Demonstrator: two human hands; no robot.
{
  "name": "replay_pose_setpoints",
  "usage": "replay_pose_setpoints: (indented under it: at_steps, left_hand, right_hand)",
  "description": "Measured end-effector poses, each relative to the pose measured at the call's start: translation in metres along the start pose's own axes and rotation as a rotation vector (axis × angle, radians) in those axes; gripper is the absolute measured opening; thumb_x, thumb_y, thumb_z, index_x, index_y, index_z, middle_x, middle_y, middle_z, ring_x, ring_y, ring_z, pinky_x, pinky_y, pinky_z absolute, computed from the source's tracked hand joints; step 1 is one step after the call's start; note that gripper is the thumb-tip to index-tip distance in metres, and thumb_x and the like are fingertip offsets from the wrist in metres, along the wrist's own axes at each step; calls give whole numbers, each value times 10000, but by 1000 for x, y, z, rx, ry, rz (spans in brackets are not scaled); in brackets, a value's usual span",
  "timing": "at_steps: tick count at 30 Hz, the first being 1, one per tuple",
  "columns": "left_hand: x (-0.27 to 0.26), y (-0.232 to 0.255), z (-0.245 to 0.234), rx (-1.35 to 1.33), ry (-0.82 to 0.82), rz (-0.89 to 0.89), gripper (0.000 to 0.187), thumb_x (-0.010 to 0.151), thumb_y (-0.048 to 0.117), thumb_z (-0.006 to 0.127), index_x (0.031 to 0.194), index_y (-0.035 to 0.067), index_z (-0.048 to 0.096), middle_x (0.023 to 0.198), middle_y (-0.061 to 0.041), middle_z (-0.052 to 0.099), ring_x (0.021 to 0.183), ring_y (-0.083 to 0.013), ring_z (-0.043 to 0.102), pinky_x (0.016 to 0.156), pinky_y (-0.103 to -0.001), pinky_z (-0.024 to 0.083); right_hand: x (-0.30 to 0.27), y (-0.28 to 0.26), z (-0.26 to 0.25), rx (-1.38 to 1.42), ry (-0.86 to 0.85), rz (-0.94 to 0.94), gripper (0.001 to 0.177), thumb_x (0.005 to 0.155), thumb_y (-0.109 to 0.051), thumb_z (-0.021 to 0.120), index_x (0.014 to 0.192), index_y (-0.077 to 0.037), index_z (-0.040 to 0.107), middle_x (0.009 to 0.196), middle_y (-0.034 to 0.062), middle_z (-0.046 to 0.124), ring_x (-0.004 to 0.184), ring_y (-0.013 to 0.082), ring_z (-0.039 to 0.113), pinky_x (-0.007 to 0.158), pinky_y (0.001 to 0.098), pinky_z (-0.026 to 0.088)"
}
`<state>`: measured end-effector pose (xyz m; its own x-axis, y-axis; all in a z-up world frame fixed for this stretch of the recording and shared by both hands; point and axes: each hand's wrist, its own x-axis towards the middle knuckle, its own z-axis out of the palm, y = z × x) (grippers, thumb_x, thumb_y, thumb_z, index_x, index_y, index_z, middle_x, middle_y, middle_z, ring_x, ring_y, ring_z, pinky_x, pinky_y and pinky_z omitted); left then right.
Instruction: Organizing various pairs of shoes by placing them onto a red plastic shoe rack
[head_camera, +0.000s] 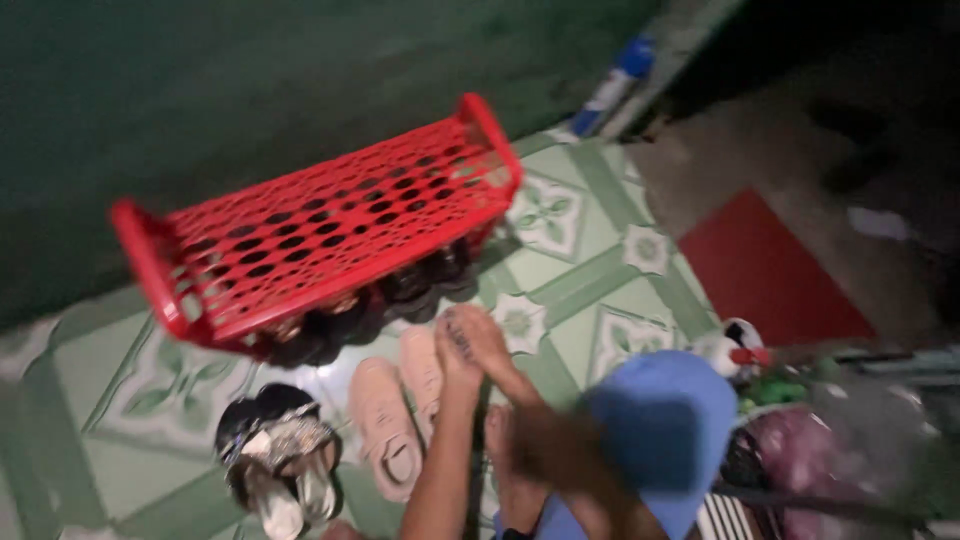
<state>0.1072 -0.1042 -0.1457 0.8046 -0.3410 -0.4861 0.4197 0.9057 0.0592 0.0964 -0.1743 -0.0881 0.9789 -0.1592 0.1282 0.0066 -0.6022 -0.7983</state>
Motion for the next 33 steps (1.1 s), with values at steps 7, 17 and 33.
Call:
replay_pose_setpoints:
  at_steps: [7, 17, 33]
  left_hand:
    - [-3, 48, -8, 214, 14, -151, 197, 1047, 320, 624, 1004, 136, 677, 926, -31, 715, 866, -219, 677, 771, -379, 579]
    - [-84, 71, 33, 346, 14, -132, 158, 1029, 212, 636, 1085, 80, 703, 996, -69, 720, 901, -232, 685, 798, -368, 577]
    - [-180, 43, 42, 79, -44, 121, 419, 980, 354, 594, 1308, 96, 619, 1266, -73, 676, 1189, -243, 622, 1045, -394, 502]
  right_hand:
    - [-39, -103, -15, -18, 105, 53, 409, 966, -196, 592, 1357, -73, 604, 1324, 157, 620, 1246, 355, 560, 1054, 437, 421]
    - [-54, -134, -14, 232, 88, 453, 550, 665, -125, 730, 1193, -97, 580, 1060, 141, 705, 1027, 302, 699, 905, 422, 557]
    - [-78, -133, -9, -162, 0, -83, 408, 887, -191, 638, 1288, -122, 663, 1210, 222, 581, 1131, 425, 530, 981, 487, 443]
